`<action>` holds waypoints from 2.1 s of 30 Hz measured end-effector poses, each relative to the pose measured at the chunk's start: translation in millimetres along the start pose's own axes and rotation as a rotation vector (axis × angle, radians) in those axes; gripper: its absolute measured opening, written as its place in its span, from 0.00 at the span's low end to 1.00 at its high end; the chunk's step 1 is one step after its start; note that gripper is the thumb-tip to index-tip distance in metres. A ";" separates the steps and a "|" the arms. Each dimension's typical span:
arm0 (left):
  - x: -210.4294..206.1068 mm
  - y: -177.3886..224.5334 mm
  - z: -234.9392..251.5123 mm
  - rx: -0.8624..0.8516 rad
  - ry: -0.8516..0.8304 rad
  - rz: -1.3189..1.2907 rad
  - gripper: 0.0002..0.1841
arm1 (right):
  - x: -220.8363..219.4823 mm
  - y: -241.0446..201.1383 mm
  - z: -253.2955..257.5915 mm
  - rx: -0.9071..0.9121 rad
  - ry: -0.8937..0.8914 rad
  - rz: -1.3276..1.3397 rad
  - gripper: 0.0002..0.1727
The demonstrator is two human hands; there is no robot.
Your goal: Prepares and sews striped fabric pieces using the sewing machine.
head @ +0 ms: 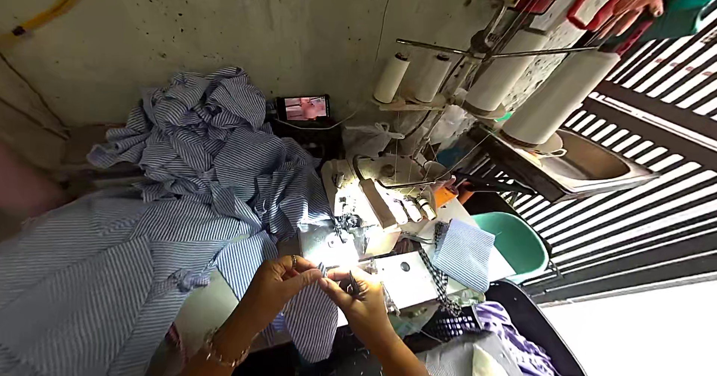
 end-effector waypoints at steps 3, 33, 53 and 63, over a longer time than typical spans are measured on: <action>-0.4 4.3 3.4 -0.032 0.035 0.040 0.05 | 1.1 5.0 1.0 -0.027 0.025 0.010 0.07; -49.2 8.5 41.7 -0.476 0.408 0.832 0.08 | 19.5 69.3 -74.5 -0.437 0.077 0.173 0.06; -49.3 4.7 33.6 -0.497 0.425 0.885 0.13 | 22.5 61.9 -74.4 -0.421 -0.005 0.263 0.06; -48.4 9.7 41.1 -0.490 0.487 0.978 0.12 | 32.0 66.2 -60.0 -0.411 0.076 0.275 0.04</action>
Point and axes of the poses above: each hand's wrist, its own z-axis towards the middle knuckle, its own x-axis out of the back of the hand, y = z × x, the point moved 7 cm from there along z, towards the middle knuckle, and after that the axes turned 2 degrees about y, right-handed, at the moved point
